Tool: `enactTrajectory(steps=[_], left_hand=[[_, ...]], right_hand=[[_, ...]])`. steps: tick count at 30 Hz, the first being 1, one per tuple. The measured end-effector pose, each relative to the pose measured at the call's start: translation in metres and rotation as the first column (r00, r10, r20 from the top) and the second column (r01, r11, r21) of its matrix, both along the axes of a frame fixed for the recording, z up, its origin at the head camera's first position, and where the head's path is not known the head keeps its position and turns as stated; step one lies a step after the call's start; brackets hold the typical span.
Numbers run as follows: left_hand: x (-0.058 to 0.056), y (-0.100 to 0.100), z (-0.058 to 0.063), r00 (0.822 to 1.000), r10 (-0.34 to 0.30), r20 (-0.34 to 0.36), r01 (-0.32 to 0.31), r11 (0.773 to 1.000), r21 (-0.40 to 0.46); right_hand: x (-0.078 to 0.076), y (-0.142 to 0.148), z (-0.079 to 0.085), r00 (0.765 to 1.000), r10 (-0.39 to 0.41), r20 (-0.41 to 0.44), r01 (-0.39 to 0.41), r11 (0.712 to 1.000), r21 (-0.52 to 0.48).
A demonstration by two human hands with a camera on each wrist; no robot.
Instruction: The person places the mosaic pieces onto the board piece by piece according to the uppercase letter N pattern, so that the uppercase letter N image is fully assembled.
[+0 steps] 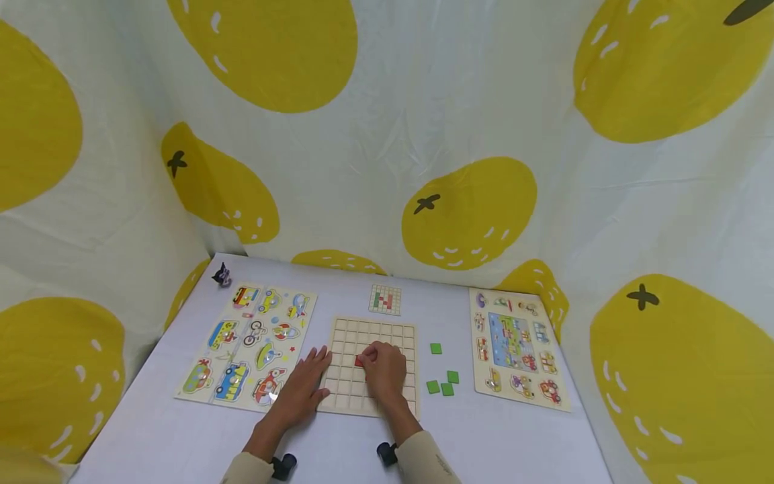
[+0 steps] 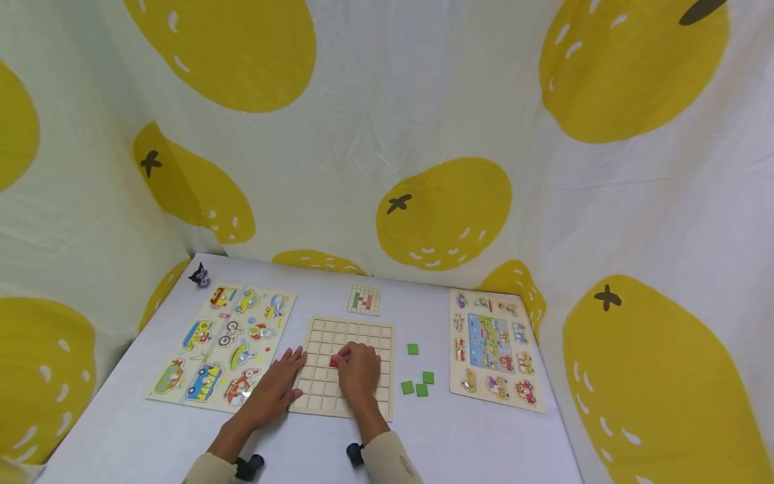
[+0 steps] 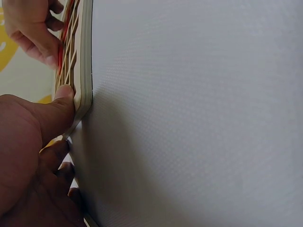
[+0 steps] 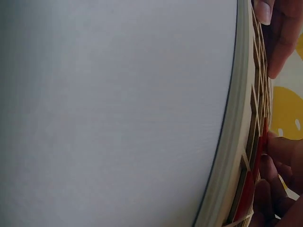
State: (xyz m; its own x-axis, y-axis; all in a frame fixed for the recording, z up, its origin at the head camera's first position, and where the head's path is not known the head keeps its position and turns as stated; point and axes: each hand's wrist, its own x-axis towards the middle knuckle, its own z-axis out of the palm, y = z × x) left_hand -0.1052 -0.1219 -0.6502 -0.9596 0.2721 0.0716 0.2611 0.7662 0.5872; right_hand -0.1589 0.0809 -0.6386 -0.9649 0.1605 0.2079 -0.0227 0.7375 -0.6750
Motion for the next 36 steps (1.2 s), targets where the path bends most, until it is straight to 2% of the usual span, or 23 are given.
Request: enactTrajectory(steps=[4,7,16,21,25,33,36], left_hand=[[0.0,0.0,0.001,1.0,0.006,0.0,-0.006,1.0,0.012],[-0.001,0.0,0.001,1.0,0.005,0.002,-0.005,1.0,0.013],[0.0,0.001,0.001,1.0,0.003,0.014,-0.003,1.0,0.008],[0.001,0.001,0.003,1.0,0.006,0.013,-0.006,1.0,0.015],[0.001,0.001,0.003,1.0,0.009,0.011,-0.009,1.0,0.016],[0.001,0.001,0.001,1.0,0.008,0.008,-0.008,1.0,0.005],[0.0,0.001,0.0,1.0,0.005,0.004,-0.005,1.0,0.003]], right_hand=[[0.0,-0.002,0.001,0.999,0.028,-0.023,-0.026,0.998,0.063],[0.001,-0.001,0.002,0.999,0.04,-0.001,-0.04,0.997,0.071],[0.004,0.02,0.007,0.995,0.082,0.059,-0.08,0.996,-0.035],[0.004,0.043,0.007,0.996,0.05,0.069,-0.042,0.993,-0.109],[0.008,0.065,0.007,0.996,0.025,0.085,-0.013,0.991,-0.132],[0.033,0.117,0.013,0.984,-0.046,0.173,0.065,0.992,-0.106],[0.04,0.136,0.013,0.98,-0.035,0.194,0.048,0.997,-0.06]])
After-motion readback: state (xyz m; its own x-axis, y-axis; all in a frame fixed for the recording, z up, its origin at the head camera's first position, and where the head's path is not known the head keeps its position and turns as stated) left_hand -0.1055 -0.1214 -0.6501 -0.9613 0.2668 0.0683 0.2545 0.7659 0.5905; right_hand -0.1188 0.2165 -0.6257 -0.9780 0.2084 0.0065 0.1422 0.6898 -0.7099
